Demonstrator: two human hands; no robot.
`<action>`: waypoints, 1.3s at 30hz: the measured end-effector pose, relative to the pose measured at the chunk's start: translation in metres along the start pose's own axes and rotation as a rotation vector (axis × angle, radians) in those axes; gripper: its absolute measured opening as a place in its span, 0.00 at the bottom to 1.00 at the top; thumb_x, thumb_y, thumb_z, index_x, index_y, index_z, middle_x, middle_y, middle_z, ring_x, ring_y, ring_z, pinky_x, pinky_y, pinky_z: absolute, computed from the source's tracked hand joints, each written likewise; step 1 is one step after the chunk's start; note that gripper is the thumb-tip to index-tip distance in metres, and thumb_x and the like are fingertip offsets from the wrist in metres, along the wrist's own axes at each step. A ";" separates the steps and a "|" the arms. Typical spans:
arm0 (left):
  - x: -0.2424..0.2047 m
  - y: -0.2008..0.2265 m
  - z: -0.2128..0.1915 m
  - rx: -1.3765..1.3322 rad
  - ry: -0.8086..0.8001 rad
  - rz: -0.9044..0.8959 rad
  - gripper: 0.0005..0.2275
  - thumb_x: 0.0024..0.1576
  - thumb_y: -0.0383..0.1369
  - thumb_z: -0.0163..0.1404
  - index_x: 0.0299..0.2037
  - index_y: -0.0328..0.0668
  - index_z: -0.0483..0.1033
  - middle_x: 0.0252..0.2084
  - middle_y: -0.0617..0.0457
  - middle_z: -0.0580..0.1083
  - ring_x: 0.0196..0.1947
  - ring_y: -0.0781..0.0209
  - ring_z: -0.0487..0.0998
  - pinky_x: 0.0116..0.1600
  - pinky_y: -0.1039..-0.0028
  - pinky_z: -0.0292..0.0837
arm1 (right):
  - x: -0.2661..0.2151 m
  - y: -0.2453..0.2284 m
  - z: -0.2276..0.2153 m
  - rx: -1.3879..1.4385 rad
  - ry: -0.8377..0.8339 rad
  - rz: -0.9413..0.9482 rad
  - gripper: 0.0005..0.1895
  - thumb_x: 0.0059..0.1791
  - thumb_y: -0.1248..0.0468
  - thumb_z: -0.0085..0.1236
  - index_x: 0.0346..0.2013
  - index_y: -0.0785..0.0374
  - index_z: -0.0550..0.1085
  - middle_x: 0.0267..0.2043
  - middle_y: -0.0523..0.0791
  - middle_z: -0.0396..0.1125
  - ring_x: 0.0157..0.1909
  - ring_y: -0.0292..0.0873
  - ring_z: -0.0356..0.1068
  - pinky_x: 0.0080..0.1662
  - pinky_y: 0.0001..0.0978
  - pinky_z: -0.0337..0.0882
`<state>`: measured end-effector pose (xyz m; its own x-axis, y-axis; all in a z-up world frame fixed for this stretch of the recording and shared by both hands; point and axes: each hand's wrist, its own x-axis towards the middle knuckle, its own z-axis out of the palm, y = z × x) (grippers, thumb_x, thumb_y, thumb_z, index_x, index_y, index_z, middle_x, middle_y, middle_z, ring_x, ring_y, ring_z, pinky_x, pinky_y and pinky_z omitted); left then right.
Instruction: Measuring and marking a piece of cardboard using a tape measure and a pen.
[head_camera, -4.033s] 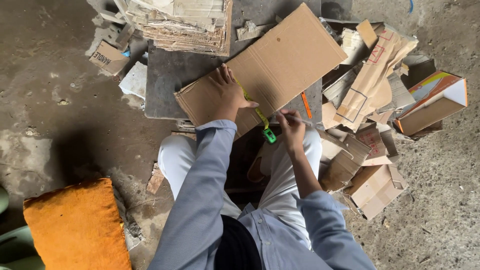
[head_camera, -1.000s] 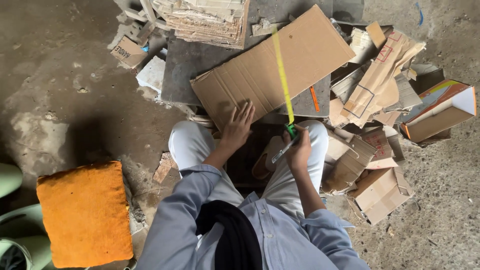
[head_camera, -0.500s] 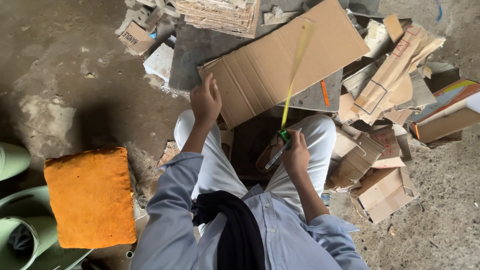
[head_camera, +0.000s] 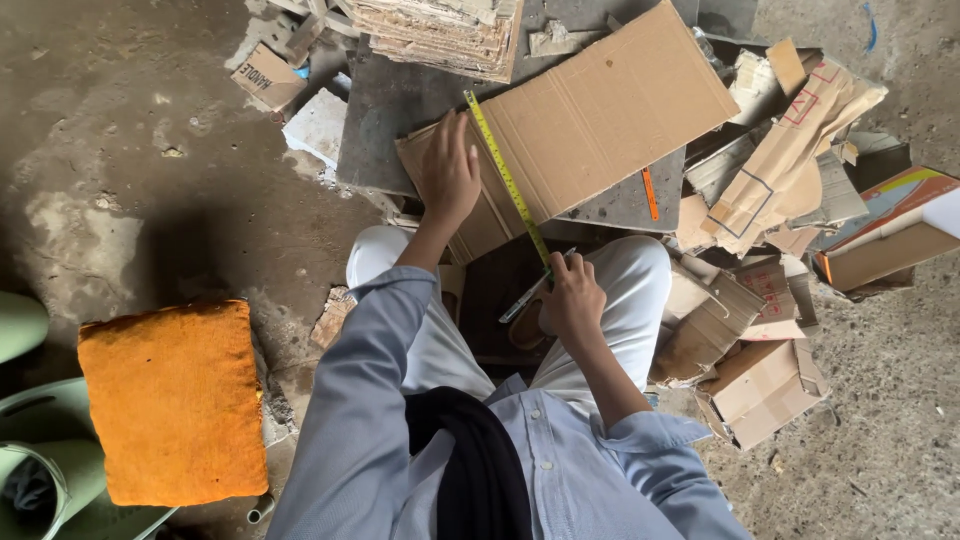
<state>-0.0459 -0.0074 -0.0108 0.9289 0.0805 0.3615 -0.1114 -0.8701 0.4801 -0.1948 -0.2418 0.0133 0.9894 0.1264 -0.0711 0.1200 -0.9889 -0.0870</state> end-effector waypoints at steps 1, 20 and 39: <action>0.002 0.002 -0.002 -0.002 -0.002 -0.001 0.21 0.67 0.30 0.42 0.71 0.40 0.57 0.69 0.38 0.60 0.69 0.40 0.65 0.64 0.53 0.70 | 0.002 -0.001 0.002 -0.002 -0.003 0.001 0.21 0.43 0.58 0.66 0.48 0.47 0.67 0.43 0.41 0.64 0.48 0.44 0.69 0.32 0.38 0.78; 0.017 -0.017 0.022 0.247 -0.509 -0.029 0.33 0.69 0.52 0.36 0.76 0.36 0.47 0.78 0.39 0.47 0.78 0.44 0.49 0.76 0.50 0.50 | 0.000 0.001 0.012 0.040 -0.107 -0.003 0.21 0.48 0.55 0.62 0.51 0.47 0.64 0.45 0.43 0.63 0.49 0.46 0.69 0.34 0.38 0.75; 0.048 -0.007 0.036 0.447 -0.795 -0.155 0.57 0.51 0.73 0.48 0.76 0.38 0.32 0.80 0.49 0.32 0.78 0.48 0.40 0.72 0.57 0.54 | -0.005 0.008 0.031 0.208 -0.060 0.060 0.21 0.47 0.61 0.58 0.56 0.51 0.69 0.47 0.48 0.65 0.51 0.54 0.68 0.35 0.49 0.75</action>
<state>0.0119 -0.0146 -0.0254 0.9098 -0.0017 -0.4150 0.0276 -0.9975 0.0647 -0.2016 -0.2476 -0.0176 0.9869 0.0779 -0.1412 0.0352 -0.9585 -0.2830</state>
